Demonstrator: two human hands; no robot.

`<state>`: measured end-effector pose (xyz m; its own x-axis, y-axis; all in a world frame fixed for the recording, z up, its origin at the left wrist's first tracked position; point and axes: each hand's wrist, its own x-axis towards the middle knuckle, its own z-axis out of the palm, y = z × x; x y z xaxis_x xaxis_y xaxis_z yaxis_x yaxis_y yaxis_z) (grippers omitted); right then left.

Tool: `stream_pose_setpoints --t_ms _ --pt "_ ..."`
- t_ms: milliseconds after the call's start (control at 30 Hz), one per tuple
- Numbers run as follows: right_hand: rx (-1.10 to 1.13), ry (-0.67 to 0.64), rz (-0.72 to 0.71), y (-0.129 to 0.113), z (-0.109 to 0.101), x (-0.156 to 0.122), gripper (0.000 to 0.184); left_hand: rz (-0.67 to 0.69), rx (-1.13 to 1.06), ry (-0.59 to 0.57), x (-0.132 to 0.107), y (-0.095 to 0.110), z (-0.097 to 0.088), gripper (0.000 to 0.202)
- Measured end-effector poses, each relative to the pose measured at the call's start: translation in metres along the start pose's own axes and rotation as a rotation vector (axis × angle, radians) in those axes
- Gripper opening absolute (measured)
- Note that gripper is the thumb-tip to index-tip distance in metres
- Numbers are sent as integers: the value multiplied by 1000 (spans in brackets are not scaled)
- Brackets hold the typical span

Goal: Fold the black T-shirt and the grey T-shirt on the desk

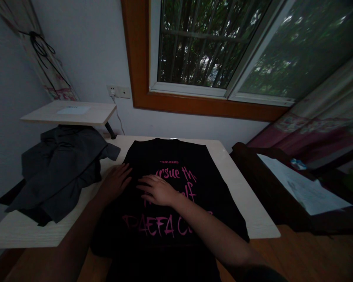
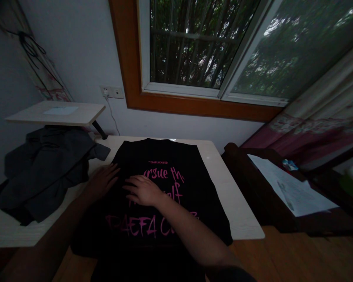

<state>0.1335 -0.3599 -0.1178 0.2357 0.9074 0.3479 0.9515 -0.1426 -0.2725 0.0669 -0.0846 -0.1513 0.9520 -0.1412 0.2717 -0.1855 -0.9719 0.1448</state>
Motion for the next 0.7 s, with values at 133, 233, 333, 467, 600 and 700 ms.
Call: stream_pose_setpoints --t_ms 133,233,333,467,600,700 --pt "9 -15 22 -3 -1 -2 43 -21 74 -87 27 -4 1 53" --pt "12 -9 30 -3 -1 -2 42 -32 132 -132 58 -3 3 55" --pt "5 0 34 -3 -1 -3 41 -96 183 -124 88 -2 10 57" --pt "-5 -1 37 -3 -1 -3 41 -211 172 -101 117 -7 22 60" --pt "-3 0 37 -3 -2 -3 40 -310 139 -82 133 -15 30 61" --pt "2 1 45 -2 0 -4 40 -335 136 -67 139 -17 30 61"
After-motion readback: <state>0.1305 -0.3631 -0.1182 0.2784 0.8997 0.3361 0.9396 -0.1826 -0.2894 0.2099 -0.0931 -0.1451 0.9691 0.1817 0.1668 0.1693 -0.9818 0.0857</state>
